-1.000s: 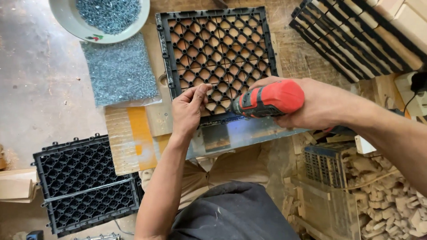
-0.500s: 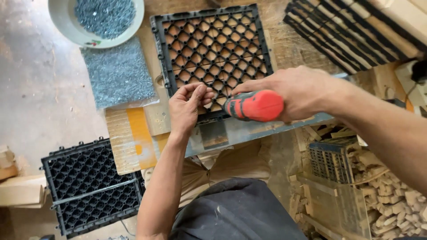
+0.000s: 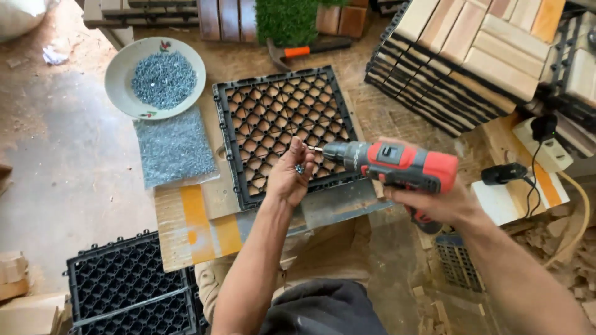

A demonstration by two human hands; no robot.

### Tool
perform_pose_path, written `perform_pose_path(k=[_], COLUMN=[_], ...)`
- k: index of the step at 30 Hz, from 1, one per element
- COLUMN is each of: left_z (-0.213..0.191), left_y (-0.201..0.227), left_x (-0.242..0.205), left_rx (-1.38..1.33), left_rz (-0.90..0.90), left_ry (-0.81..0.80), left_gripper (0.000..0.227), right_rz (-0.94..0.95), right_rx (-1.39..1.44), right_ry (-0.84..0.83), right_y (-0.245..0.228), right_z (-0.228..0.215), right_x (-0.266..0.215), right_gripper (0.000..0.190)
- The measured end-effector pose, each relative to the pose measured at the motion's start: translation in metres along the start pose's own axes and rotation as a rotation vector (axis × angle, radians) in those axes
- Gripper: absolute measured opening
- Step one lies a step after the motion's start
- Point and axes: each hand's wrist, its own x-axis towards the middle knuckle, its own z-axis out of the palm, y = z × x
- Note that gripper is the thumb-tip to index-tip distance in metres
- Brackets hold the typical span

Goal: Assembling interlocking wooden floor tiles by placing cedar slats onto a plastic base and securing them with screws using a power drill.

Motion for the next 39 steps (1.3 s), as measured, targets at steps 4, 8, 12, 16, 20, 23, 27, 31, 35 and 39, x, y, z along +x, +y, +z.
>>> perform_pose_path(k=[4, 8, 12, 16, 20, 23, 27, 31, 35, 39], left_z=[0.009, 0.023, 0.025, 0.031, 0.035, 0.030, 0.027, 0.018, 0.016, 0.024], left_y=[-0.026, -0.035, -0.028, -0.013, 0.001, 0.003, -0.007, -0.012, -0.009, -0.010], left_x=[0.017, 0.015, -0.002, -0.018, -0.024, -0.029, -0.024, -0.015, -0.015, -0.017], left_rx=[-0.042, -0.031, 0.175, 0.260, 0.313, 0.360, 0.111, -0.089, -0.177, -0.206], left_rz=[-0.029, -0.049, -0.070, -0.098, -0.048, 0.017, 0.050, 0.023, 0.005, -0.033], left_ry=[-0.035, -0.012, 0.000, -0.014, -0.035, -0.084, -0.096, -0.091, -0.085, -0.111], left_gripper=[0.030, 0.032, 0.031, 0.029, 0.027, 0.022, 0.022, 0.024, 0.026, 0.024], right_rz=[-0.008, -0.087, -0.262, -0.429, -0.656, -0.577, -0.380, -0.377, -0.466, -0.453], right_rx=[0.017, -0.055, -0.220, -0.411, -0.723, -0.579, -0.222, -0.206, -0.238, -0.163], right_ry=[0.103, 0.114, 0.044, -0.003, -0.066, -0.067, 0.019, 0.034, 0.060, 0.056], right_y=[0.081, 0.085, 0.078, 0.064, 0.055, 0.059, 0.067, 0.092, 0.094, 0.106], right_z=[-0.004, -0.008, -0.023, -0.034, -0.036, -0.024, -0.003, -0.003, 0.002, 0.004], right_x=[-0.027, -0.036, -0.037, -0.038, -0.035, -0.030, -0.029, -0.027, -0.032, -0.031], right_gripper=[0.075, 0.072, 0.079, 0.068, 0.067, 0.068, 0.071, 0.069, 0.058, 0.056])
